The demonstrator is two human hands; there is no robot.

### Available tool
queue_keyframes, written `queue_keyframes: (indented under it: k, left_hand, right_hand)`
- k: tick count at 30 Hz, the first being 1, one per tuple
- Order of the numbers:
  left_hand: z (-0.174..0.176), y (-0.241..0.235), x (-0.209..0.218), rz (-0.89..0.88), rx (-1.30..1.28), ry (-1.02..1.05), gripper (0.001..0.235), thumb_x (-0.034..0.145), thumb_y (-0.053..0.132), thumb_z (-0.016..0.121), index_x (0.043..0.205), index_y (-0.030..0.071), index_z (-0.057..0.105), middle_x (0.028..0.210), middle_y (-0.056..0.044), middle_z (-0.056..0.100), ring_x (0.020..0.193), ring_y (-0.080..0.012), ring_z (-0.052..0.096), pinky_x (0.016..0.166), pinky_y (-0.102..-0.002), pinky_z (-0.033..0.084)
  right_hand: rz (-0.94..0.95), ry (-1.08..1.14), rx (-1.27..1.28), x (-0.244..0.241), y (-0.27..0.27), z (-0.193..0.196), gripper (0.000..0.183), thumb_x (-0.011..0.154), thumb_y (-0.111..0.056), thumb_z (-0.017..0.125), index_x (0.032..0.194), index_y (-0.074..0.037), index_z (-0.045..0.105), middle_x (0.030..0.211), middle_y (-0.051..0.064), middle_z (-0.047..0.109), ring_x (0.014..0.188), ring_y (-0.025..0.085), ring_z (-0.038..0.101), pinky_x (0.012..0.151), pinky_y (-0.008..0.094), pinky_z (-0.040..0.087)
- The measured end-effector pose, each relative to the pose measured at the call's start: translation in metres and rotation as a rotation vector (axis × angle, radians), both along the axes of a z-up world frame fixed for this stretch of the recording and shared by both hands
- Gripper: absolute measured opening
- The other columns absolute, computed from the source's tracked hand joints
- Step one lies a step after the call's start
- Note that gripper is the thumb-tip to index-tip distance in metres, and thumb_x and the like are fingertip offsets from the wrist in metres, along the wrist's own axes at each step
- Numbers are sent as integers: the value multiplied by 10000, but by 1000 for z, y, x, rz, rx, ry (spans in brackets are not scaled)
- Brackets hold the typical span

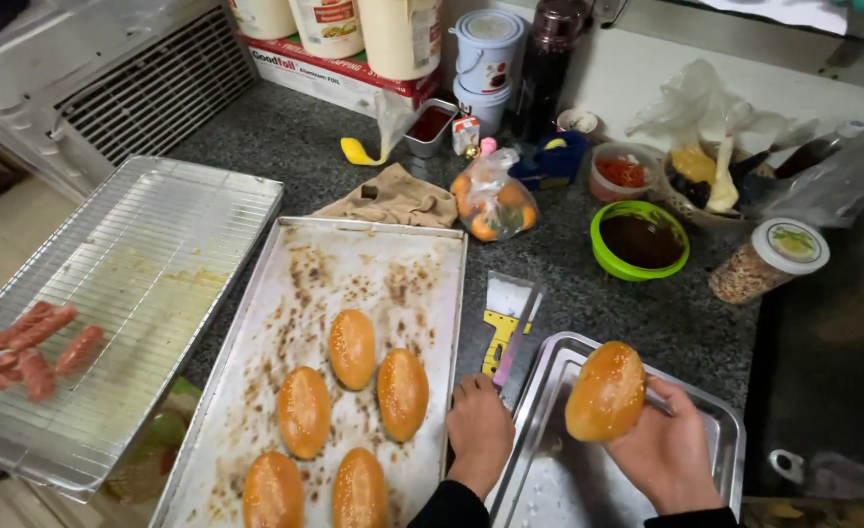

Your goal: The person slices several sesame seed buns in half using a knife, then places cooked sausages into each bun half to assemble hot dogs on a metal tray.

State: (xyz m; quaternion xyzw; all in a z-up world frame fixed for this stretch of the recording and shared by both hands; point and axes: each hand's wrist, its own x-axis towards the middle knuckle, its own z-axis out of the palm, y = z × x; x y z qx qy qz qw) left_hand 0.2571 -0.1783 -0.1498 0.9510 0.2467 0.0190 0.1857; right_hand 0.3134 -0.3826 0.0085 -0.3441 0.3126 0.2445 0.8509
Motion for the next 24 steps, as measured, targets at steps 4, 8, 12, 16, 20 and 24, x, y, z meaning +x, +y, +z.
queue_keyframes:
  k: [4,8,12,16,20,24]
  left_hand:
    - [-26,3,2,-45,-56,139,184,995,109,681,1166,111,747,1064,-119,790,956,-389,784,742,-551,627]
    - [41,29,-28,-109,-18,-43,176,1017,261,712,1019,106,793,957,-146,791,827,-434,796,657,-596,623]
    - [91,128,-67,-95,165,-301,244,1021,431,724,1029,187,718,1016,-72,754,879,-356,746,616,-586,538]
    - [134,314,-136,-15,511,-158,234,838,220,652,927,232,869,1146,-37,772,966,-347,708,747,-525,582]
    - [134,475,-194,600,45,-245,277,1015,275,609,1129,101,791,1426,-122,757,1487,-495,477,1037,-652,555]
    - [109,574,-211,675,432,-52,449,1149,286,571,871,37,819,1621,-216,690,1215,-473,733,793,-567,670]
  right_hand:
    - [115,-126,48,-1,8,-11,400,1078,-330,542,1437,-171,616,1386,62,692,1248,212,657,1093,401,493]
    - [195,-141,-13,8,24,-47,412,1059,-374,581,1420,-200,676,1484,59,736,1358,239,683,1188,466,492]
    - [359,-118,-162,13,59,-53,515,1121,-492,476,1572,-272,591,1573,7,662,1438,250,620,1188,531,463]
    - [407,-175,-155,-2,108,-52,449,1139,-491,443,1552,-360,558,1651,-16,632,1498,249,588,1195,536,440]
    - [508,-124,-171,-11,151,-67,589,1131,-401,349,1678,-225,478,1646,54,561,1498,265,508,1232,512,365]
    - [501,-44,-264,-27,185,-78,561,1111,-385,478,1625,-175,561,1529,87,653,1371,310,603,1123,533,449]
